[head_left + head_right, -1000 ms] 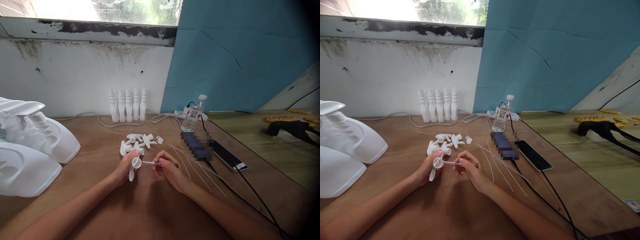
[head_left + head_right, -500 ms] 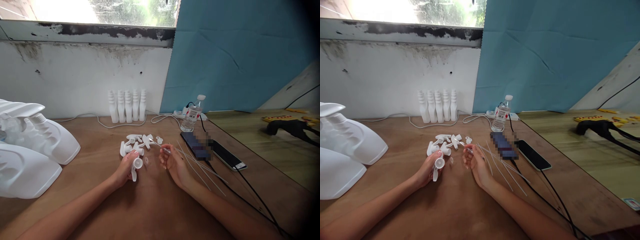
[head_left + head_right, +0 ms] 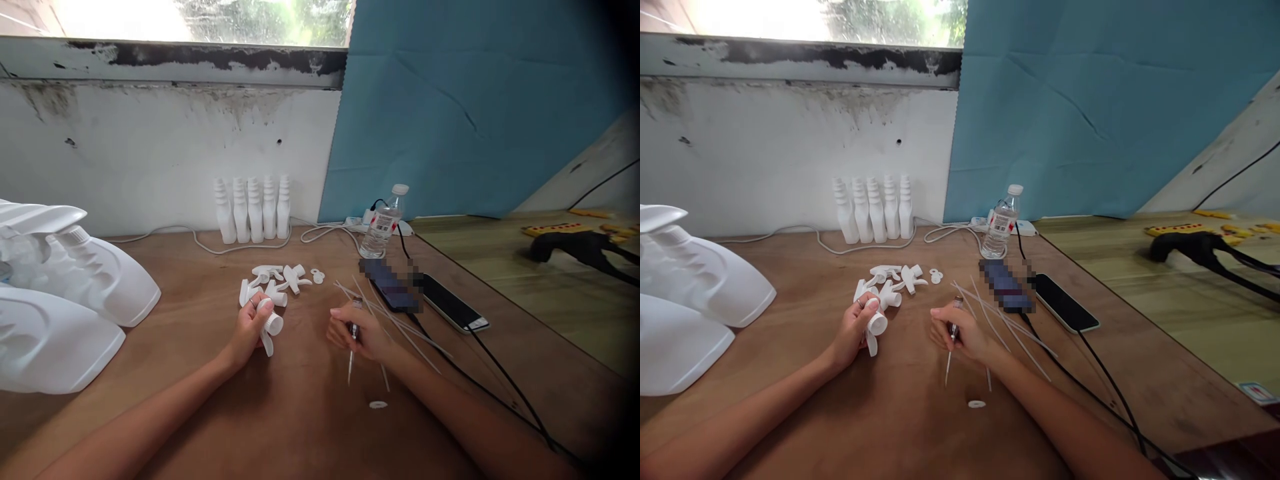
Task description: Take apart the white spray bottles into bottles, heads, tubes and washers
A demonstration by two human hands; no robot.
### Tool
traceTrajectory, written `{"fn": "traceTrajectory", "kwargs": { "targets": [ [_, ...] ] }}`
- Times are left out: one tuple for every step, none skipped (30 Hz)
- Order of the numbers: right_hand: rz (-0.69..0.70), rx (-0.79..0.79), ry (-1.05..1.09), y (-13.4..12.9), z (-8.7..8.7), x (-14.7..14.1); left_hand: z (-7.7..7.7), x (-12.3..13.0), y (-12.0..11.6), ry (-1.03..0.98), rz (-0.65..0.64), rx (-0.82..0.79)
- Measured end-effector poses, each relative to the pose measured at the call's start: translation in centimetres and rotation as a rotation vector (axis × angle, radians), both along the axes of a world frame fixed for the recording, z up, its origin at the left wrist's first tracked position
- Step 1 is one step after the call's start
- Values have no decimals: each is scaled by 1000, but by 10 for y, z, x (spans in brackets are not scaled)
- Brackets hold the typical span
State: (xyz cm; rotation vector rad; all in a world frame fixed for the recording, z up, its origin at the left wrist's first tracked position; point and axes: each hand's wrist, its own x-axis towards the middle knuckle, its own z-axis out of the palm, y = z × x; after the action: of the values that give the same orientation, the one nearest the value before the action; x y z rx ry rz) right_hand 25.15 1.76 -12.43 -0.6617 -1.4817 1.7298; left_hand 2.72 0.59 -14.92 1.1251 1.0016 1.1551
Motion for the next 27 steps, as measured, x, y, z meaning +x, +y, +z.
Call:
{"fn": "traceTrajectory", "kwargs": {
  "targets": [
    [27, 19, -13, -1, 8, 4, 0, 0, -1, 8, -2, 1],
    [-15, 68, -15, -4, 17, 10, 0, 0, -1, 10, 3, -1],
    [-151, 135, -2, -9, 24, 17, 1, 0, -1, 10, 9, -6],
    [-318, 208, 0, -16, 29, 27, 2, 1, -2, 9, 16, -12],
    [-469, 306, -24, -25, 32, 37, 2, 1, -2, 10, 20, -20],
    [-568, 406, -85, -37, 31, 47, 3, 1, -2, 13, 20, -28],
    [-610, 467, -182, -50, 28, 58, 4, 1, -2, 18, 17, -34],
    [-647, 500, -285, -63, 23, 67, 5, 2, -1, 22, 11, -40],
    [-703, 522, -380, -77, 16, 76, 5, 2, -1, 27, 3, -45],
    [-716, 555, -485, -91, 8, 83, 5, 2, -1, 29, -3, -48],
    [-719, 605, -577, -103, 0, 89, 5, 2, -1, 31, -10, -50],
    [-714, 678, -644, -114, -7, 93, 4, 2, -1, 34, -14, -50],
    [-707, 748, -686, -123, -13, 96, 3, 2, 0, 37, -18, -48],
    [-726, 794, -706, -131, -17, 99, 2, 2, 0, 41, -21, -45],
    [-764, 819, -713, -137, -21, 100, 1, 1, 0, 45, -22, -40],
    [-814, 820, -713, -141, -22, 101, 1, 1, 0, 50, -23, -35],
    [-862, 803, -714, -145, -22, 101, 0, 0, 0, 56, -25, -30],
    [-891, 784, -717, -147, -21, 101, 0, 0, 0, 60, -26, -25],
    [-894, 767, -721, -150, -19, 100, 0, 0, 0, 66, -30, -22],
    [-875, 755, -724, -152, -17, 100, 0, 0, 0, 71, -33, -21],
    [-853, 742, -726, -155, -13, 100, 0, 0, 0, 74, -36, -21],
    [-837, 735, -721, -157, -10, 99, 0, 0, 0, 74, -39, -22],
    [-823, 729, -713, -160, -6, 99, 0, 0, 0, 72, -40, -23],
    [-806, 729, -700, -163, -3, 98, 0, 0, 0, 69, -42, -23],
    [-773, 728, -693, -165, 0, 97, 1, 1, 0, 67, -41, -22],
    [-725, 723, -692, -167, 3, 94, 1, 1, 0, 65, -39, -20],
    [-660, 719, -689, -167, 5, 91, 1, 2, -1, 66, -36, -16]
  ]
}}
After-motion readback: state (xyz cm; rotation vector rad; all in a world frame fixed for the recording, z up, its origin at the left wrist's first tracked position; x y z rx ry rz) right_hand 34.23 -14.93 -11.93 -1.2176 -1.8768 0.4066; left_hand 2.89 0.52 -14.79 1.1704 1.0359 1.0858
